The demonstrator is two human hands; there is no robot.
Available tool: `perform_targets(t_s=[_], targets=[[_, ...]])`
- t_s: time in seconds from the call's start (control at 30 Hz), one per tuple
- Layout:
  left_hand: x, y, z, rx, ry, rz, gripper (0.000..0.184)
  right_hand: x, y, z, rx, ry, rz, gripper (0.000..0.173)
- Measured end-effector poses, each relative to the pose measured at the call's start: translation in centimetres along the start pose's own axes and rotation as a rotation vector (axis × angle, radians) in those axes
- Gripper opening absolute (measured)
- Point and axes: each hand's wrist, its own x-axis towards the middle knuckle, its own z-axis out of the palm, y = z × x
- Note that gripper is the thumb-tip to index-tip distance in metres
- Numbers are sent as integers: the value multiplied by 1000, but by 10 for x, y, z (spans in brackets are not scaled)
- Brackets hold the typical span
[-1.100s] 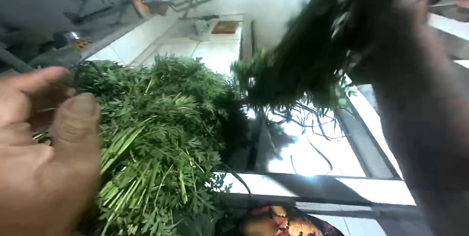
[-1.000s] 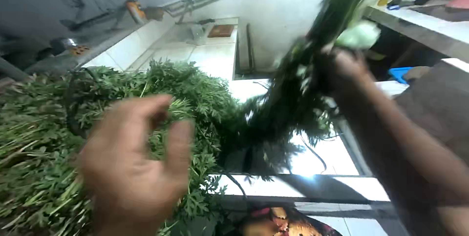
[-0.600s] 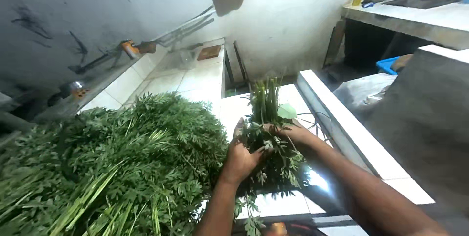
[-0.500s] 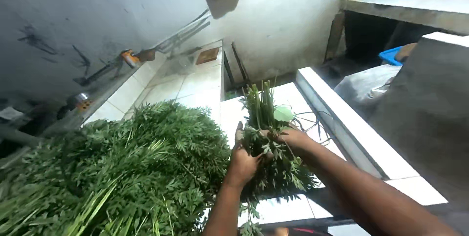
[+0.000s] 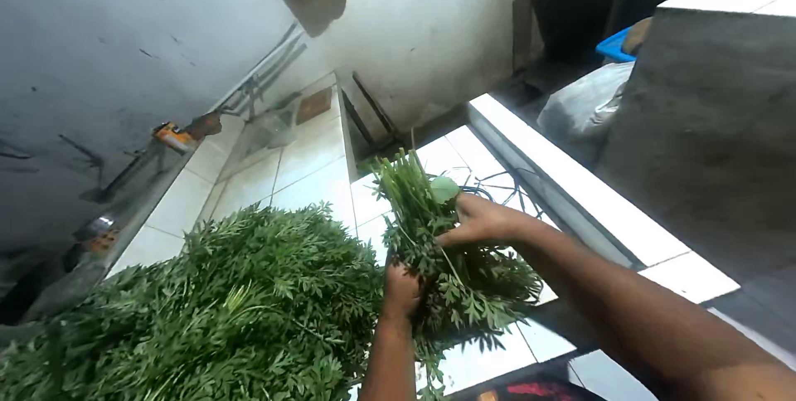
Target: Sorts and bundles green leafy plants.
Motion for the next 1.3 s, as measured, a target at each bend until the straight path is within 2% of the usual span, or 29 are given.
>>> perform_targets(t_s=[0.07, 0.13, 0.3, 0.4, 0.5, 0.57, 0.67, 0.83, 0.97, 1.03, 1.07, 1.1, 1.13, 1.17, 1.2, 1.23, 1.3], targets=[[4, -17, -3, -172, 3, -26, 51, 0, 3, -9, 71, 2, -99, 79], [7, -30, -4, -277, -4, 0, 47, 4, 2, -13, 119, 69, -155, 80], [6, -30, -7, -453, -54, 38, 28, 20, -14, -9, 50, 209, -332, 47], [2, -27, -11, -504, -108, -3, 29, 32, -19, -8, -110, 251, -431, 34], [1, -28, -11, -566, -136, 20, 31, 39, -21, -10, -197, 289, -524, 12], [0, -22, -11, -600, -141, 49, 27, 42, -21, -16, -225, 321, -564, 11], [1, -20, -10, -605, -135, 34, 28, 45, -23, -26, -95, 373, -528, 14], [2, -29, -9, -662, -142, 59, 31, 45, -25, -44, 406, 392, -372, 18], [4, -37, -10, -629, -109, 73, 24, 49, -26, -66, 516, 450, -331, 23], [4, -40, -10, -644, -123, 99, 24, 53, -23, -78, 380, 584, -245, 23], [3, -39, -10, -675, -125, 101, 23, 54, -20, -83, 191, 668, -161, 22], [3, -37, -9, -696, -122, 93, 22, 53, -16, -88, -111, 713, -36, 20], [2, -34, -9, -706, -120, 87, 21, 52, -13, -92, -450, 676, 120, 22], [2, -33, -8, -708, -116, 81, 22, 50, -11, -91, -707, 563, 262, 26], [2, -31, -8, -702, -106, 73, 24, 49, -6, -87, -855, 441, 347, 27], [3, -30, -8, -694, -102, 70, 27, 48, -1, -83, -891, 343, 345, 23], [3, -30, -8, -680, -103, 77, 28, 42, 6, -73, -652, 222, 132, 21]])
